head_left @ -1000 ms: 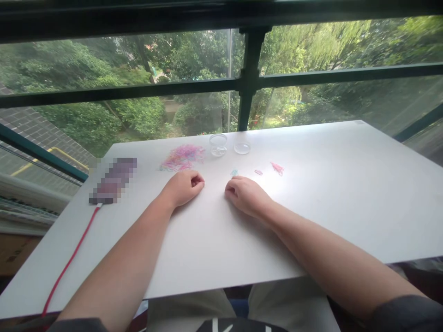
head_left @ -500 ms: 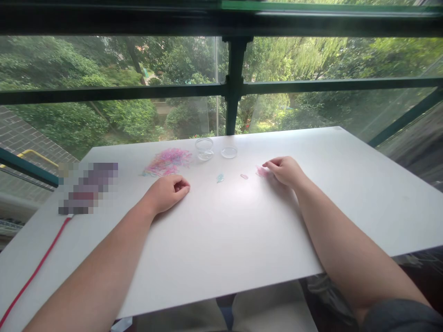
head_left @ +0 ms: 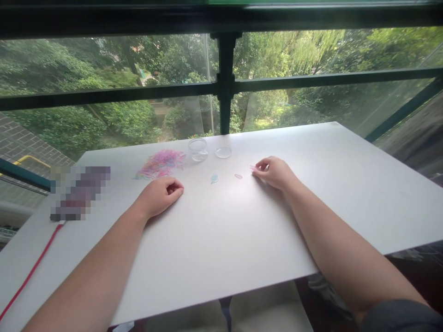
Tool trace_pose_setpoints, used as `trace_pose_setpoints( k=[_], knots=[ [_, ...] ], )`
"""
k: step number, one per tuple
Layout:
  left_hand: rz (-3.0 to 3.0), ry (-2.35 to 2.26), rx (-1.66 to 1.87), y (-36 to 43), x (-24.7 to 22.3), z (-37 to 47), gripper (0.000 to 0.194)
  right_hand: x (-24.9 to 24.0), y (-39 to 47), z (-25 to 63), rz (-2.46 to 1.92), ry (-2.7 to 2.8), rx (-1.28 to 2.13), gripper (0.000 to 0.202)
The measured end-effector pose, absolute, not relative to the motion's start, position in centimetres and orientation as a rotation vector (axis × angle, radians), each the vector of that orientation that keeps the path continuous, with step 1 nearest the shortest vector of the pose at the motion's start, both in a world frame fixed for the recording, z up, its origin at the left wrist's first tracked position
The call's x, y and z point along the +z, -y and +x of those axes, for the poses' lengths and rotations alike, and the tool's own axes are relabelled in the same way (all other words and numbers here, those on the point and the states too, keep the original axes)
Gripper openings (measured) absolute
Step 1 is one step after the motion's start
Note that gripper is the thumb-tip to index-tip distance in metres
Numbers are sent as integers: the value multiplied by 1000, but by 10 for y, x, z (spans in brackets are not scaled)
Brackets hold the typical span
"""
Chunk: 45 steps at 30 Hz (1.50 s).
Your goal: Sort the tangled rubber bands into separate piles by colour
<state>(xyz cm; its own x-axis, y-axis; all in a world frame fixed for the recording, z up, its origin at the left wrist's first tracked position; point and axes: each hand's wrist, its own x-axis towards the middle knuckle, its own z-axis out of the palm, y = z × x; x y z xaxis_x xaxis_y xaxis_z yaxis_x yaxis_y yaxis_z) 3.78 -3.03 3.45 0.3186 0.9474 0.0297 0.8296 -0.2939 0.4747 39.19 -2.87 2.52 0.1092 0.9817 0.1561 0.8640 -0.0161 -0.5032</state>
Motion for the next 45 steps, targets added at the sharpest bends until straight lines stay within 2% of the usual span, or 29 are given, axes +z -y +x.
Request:
trace_pose_setpoints(
  k=[4,11,17,20,29,45],
  knots=[
    [2217,-1577,421,31,36,39,25,27,28,398,-1963,1717,403,19],
    [2224,-1582,418,32,37,38,25,27,28,400,-1959,1665,425,22],
    [2247,-1567,457,33,37,42,23,26,27,401,-1831,1614,215,26],
    [2226,-1579,519,33,35,49,22,28,31,391,-1737,1718,145,21],
    [2152,-1695,596,23,28,70,25,24,48,347,-1583,2022,327,23],
    [2238,-1684,594,31,26,68,25,22,50,359,-1524,1946,477,24]
  ],
)
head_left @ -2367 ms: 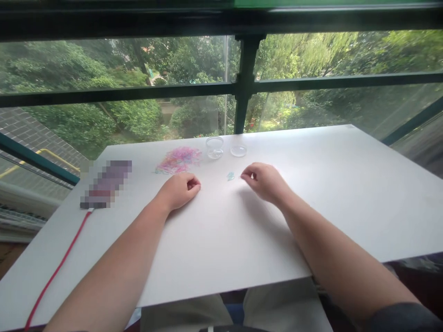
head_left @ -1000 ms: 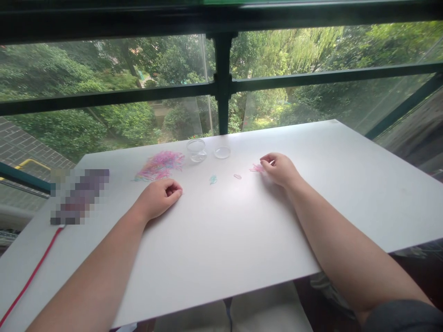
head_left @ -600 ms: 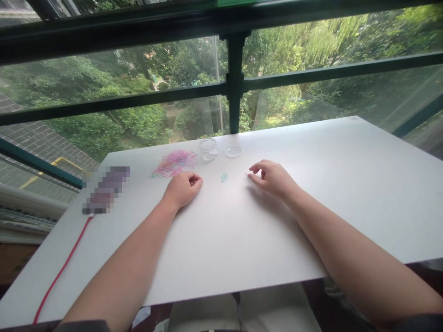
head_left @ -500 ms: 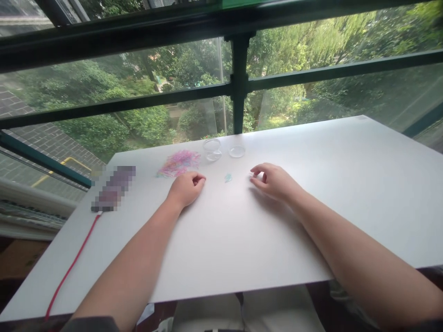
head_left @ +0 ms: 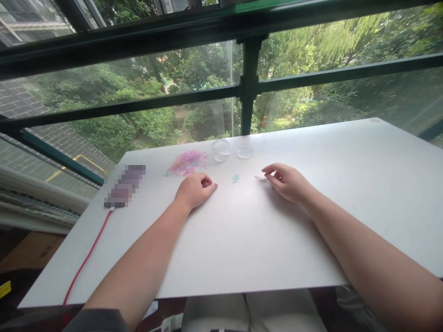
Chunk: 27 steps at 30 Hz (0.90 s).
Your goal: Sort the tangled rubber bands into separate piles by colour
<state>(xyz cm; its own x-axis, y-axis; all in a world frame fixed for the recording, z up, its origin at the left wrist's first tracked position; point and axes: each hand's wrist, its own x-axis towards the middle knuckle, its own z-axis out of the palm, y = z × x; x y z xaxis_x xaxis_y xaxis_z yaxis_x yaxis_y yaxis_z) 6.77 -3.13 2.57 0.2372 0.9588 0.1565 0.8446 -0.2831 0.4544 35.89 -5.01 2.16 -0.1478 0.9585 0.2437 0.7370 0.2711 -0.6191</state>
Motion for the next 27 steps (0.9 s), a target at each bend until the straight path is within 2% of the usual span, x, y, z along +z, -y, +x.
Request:
trace_pose_setpoints(
  k=[6,13,16,19,23,27],
  knots=[
    [2255,-1761,624,25,21,74,22,17,48,355,-1549,1968,450,23],
    [2241,-1741,663,26,18,71,23,4,47,337,-1639,2050,71,22],
    [2169,-1702,707,28,17,58,23,2,46,335,-1660,2046,28,20],
    [2002,-1896,742,26,18,28,18,0,46,336,-1677,2022,14,19],
    [1791,-2221,812,22,18,-24,26,0,48,338,-1657,2012,12,19],
    [1731,-2352,837,18,13,-42,39,1,50,338,-1642,2018,39,19]
  ],
)
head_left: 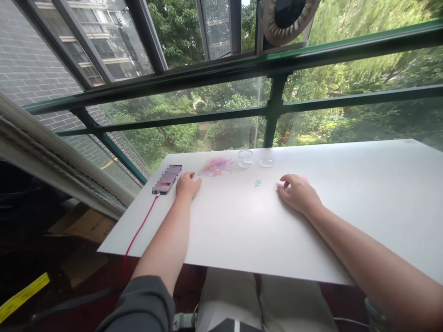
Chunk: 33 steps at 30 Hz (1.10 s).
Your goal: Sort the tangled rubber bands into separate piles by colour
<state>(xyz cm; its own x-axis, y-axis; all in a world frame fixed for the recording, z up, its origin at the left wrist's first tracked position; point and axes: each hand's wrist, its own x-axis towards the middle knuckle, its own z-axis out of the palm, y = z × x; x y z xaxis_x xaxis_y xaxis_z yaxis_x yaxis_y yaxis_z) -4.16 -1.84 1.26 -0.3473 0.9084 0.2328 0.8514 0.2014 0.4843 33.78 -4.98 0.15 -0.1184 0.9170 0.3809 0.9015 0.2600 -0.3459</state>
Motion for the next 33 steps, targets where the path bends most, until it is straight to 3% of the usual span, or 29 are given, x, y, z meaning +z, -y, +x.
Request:
trace_pose_setpoints(
  k=[5,17,23,28,33],
  knots=[
    [1727,-2450,766,10,9,-32,63,1,48,339,-1640,2020,77,18],
    [1682,-2428,855,4,10,-36,23,-1,45,343,-1635,2009,113,18],
    [1760,-2344,877,5,10,-33,28,-4,44,346,-1664,1993,146,19],
    [1733,-2364,842,-1,9,-28,48,-3,43,346,-1682,1992,166,21],
    [1731,-2358,847,-5,7,-28,36,-2,43,346,-1685,1992,169,21]
  ],
)
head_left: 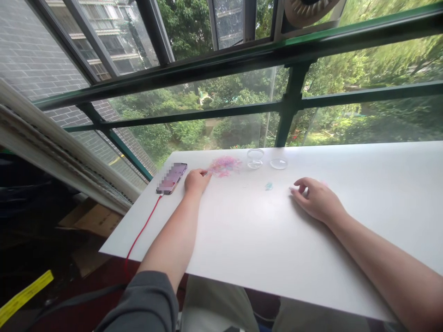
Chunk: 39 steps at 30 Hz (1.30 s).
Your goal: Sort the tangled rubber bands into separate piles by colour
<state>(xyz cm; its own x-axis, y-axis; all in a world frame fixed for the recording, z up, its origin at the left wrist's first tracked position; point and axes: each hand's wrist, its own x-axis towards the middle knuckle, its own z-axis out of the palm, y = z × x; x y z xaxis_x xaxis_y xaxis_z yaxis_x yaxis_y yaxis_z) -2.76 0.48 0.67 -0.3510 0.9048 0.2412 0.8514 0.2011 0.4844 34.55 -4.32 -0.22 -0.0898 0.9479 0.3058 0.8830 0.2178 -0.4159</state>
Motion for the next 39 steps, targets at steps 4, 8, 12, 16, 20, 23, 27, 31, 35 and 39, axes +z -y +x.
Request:
trace_pose_setpoints(
  k=[4,8,12,16,20,23,27,31,35,39],
  knots=[
    [1737,-2334,856,-4,6,-30,26,-2,43,346,-1673,1989,156,20],
    [1739,-2316,872,-2,7,-33,23,-3,43,347,-1648,2000,141,21],
    [1745,-2301,891,-1,8,-35,23,-5,42,348,-1636,2003,119,20],
    [1747,-2290,908,0,10,-36,23,-6,41,349,-1623,2004,109,20],
    [1743,-2266,931,2,13,-35,23,-7,40,350,-1617,2005,95,21],
    [1735,-2242,957,3,14,-35,23,-7,40,350,-1611,2011,89,22],
    [1724,-2192,1005,5,16,-32,23,-6,40,351,-1595,2020,88,22],
    [1719,-2112,1078,8,21,-25,22,-6,40,351,-1575,2017,82,22],
    [1739,-2004,1158,13,26,-15,24,-5,41,349,-1589,2010,90,22],
    [1794,-1837,1194,17,27,-2,25,-4,41,349,-1589,1988,76,20]
  ],
)
